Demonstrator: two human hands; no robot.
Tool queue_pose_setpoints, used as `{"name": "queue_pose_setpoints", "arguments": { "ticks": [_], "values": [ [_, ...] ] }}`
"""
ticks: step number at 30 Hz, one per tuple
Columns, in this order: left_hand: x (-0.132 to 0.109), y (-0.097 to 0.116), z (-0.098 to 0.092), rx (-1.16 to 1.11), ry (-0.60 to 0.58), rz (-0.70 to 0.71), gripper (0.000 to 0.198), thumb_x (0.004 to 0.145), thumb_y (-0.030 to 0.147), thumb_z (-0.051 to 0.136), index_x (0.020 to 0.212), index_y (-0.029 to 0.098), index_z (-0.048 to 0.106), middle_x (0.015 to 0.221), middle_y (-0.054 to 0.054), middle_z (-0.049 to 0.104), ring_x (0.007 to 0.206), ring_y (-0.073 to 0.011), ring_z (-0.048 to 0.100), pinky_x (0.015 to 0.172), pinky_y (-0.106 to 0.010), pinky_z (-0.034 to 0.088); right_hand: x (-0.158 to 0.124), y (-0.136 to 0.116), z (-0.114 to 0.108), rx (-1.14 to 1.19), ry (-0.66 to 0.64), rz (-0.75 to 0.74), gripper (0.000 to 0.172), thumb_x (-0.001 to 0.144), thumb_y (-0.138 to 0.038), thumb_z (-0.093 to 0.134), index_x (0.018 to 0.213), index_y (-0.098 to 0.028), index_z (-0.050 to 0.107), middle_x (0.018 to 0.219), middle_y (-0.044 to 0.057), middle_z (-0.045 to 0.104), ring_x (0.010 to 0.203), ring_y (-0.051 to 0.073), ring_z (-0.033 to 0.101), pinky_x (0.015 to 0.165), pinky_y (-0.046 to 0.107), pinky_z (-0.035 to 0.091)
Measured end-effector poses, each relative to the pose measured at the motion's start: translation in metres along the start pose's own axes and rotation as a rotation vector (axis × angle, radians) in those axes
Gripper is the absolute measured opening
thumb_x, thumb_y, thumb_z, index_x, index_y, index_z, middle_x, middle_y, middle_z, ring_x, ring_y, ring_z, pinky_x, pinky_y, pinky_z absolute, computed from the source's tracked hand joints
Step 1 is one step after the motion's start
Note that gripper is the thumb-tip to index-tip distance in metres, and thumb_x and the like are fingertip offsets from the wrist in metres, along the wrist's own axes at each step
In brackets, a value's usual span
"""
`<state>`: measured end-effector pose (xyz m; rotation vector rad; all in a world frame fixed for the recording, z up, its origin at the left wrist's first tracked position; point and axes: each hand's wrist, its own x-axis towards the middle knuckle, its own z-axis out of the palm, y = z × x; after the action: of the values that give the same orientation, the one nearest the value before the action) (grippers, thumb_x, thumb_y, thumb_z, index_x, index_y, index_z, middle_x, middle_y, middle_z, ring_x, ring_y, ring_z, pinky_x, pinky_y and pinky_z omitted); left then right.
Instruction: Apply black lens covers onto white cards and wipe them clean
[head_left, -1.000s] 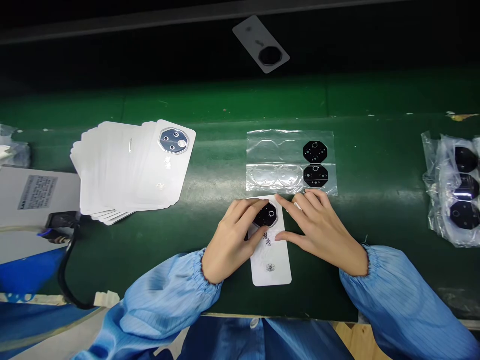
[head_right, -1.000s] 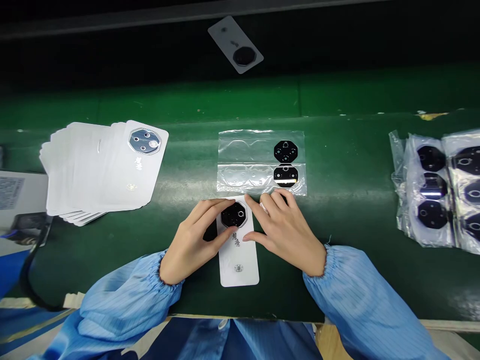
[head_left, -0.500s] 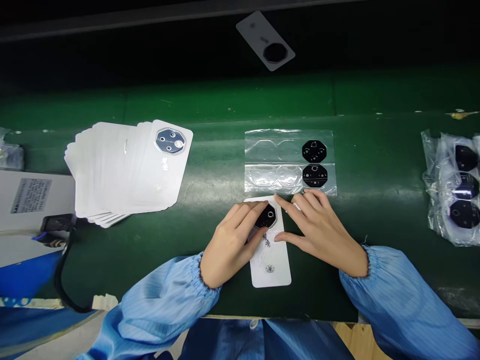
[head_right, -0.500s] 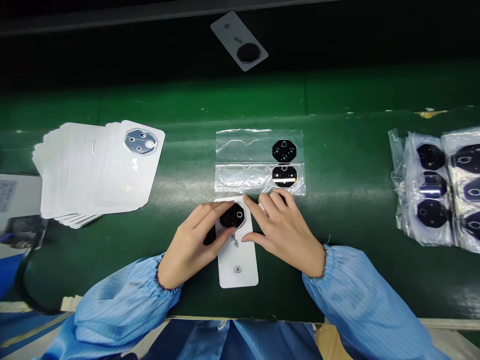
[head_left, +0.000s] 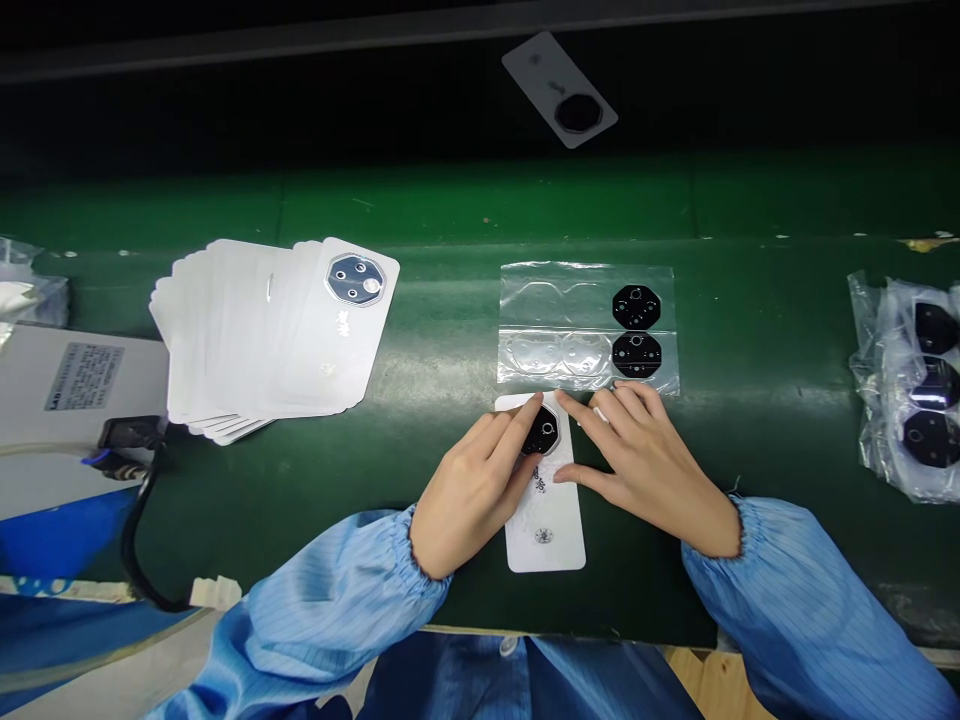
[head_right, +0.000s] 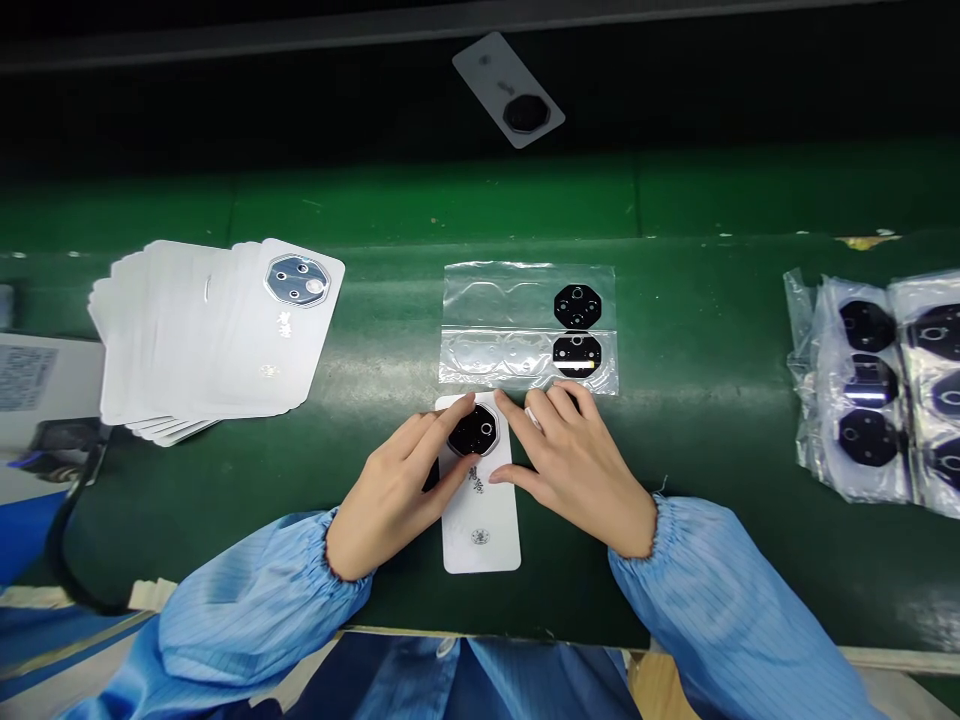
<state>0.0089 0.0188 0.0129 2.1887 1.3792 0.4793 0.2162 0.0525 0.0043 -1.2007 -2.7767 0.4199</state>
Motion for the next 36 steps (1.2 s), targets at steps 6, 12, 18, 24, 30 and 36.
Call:
{"name": "queue_pose_setpoints", "arguments": {
  "ticks": [6,12,18,24,30,36],
  "values": [
    [-0.003,-0.010,0.000,-0.076,-0.038,0.019,0.063,0.090,0.022,0.052,0.145,0.014,0.023,0.112,-0.010,0.057,0.100,-0.0201,0.052,0.088,-0.033,0.048,-0.003,-0.002,0.007,0.086,0.110,-0.044,0.062,0.086,-0.051,0.052,0.135,-0.013,0.044,0.089,0.008,0.051,0.087,0.023,0.044,0.094,0.049,0.035],
    [-0.012,-0.025,0.001,-0.098,-0.009,0.065,0.070,0.087,0.035,0.058,0.144,0.013,0.024,0.141,-0.015,0.038,0.130,-0.0237,0.035,0.109,-0.040,0.034,0.002,-0.023,0.012,0.068,0.109,-0.181,0.039,0.091,-0.033,0.049,0.124,-0.013,0.055,0.089,0.008,0.055,0.084,0.020,0.047,0.085,0.042,0.038],
    [-0.013,-0.026,0.003,-0.082,0.037,0.065,0.068,0.086,0.042,0.058,0.141,0.014,0.028,0.132,-0.014,0.047,0.125,-0.0241,0.042,0.104,-0.041,0.039,0.004,-0.035,0.015,-0.062,0.101,-0.164,0.037,0.090,-0.014,0.044,0.126,-0.010,0.053,0.085,0.008,0.055,0.082,0.021,0.048,0.080,0.041,0.037],
    [-0.015,-0.022,0.006,-0.059,0.008,0.039,0.068,0.087,0.039,0.058,0.143,0.019,0.025,0.125,-0.013,0.051,0.115,-0.0259,0.049,0.095,-0.042,0.045,0.005,-0.029,0.017,0.239,0.140,0.015,0.032,0.094,-0.022,0.043,0.124,-0.019,0.054,0.082,0.004,0.054,0.078,0.017,0.049,0.081,0.036,0.037],
    [-0.013,-0.023,0.004,-0.074,0.034,0.063,0.076,0.082,0.044,0.063,0.143,0.019,0.026,0.137,-0.015,0.042,0.127,-0.0278,0.040,0.104,-0.046,0.038,0.007,-0.026,0.016,0.249,0.225,0.188,0.038,0.093,-0.033,0.046,0.127,-0.017,0.050,0.088,0.006,0.058,0.084,0.020,0.053,0.084,0.038,0.036],
    [-0.016,-0.019,0.005,-0.231,-0.002,0.046,0.086,0.071,0.049,0.072,0.142,0.024,0.031,0.129,-0.014,0.046,0.121,-0.0326,0.042,0.099,-0.055,0.038,0.004,-0.030,0.010,0.333,0.202,0.211,0.041,0.088,-0.038,0.053,0.125,-0.021,0.050,0.102,0.008,0.059,0.097,0.023,0.053,0.088,0.041,0.036]
  ]
}}
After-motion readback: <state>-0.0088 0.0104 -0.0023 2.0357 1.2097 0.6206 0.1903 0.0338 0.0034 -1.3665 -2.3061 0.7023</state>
